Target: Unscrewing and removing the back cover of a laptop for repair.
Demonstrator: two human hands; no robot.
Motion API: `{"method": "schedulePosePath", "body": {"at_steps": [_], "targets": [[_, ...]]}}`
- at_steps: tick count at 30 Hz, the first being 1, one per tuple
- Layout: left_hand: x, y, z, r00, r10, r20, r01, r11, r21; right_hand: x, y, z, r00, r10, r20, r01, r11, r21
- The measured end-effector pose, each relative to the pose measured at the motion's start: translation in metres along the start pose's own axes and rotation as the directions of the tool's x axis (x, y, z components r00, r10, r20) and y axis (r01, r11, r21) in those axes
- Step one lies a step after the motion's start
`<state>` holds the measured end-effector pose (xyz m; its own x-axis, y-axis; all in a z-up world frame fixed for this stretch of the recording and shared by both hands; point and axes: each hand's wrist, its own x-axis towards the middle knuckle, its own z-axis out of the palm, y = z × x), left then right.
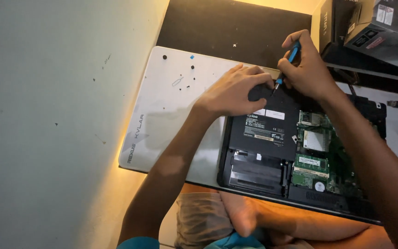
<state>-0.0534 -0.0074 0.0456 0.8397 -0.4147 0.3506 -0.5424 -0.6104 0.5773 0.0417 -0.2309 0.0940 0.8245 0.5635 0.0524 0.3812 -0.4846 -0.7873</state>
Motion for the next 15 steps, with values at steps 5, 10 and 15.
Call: {"method": "schedulePosePath", "body": {"at_steps": [5, 10, 15], "targets": [[0.001, 0.003, -0.004, 0.999, 0.010, 0.053, -0.012, 0.999, 0.048, -0.006, 0.027, 0.006, 0.973, -0.192, -0.127, 0.198, 0.979, 0.041], [-0.003, 0.004, 0.000, 0.996, -0.004, 0.089, -0.003, 0.997, 0.078, -0.008, 0.024, 0.017, 0.984, -0.102, -0.145, 0.104, 0.995, 0.005], [-0.006, 0.025, -0.004, 0.996, -0.014, 0.088, -0.006, 0.974, 0.228, -0.014, 0.007, 0.020, 0.994, -0.051, -0.099, 0.038, 0.991, -0.127]]}}
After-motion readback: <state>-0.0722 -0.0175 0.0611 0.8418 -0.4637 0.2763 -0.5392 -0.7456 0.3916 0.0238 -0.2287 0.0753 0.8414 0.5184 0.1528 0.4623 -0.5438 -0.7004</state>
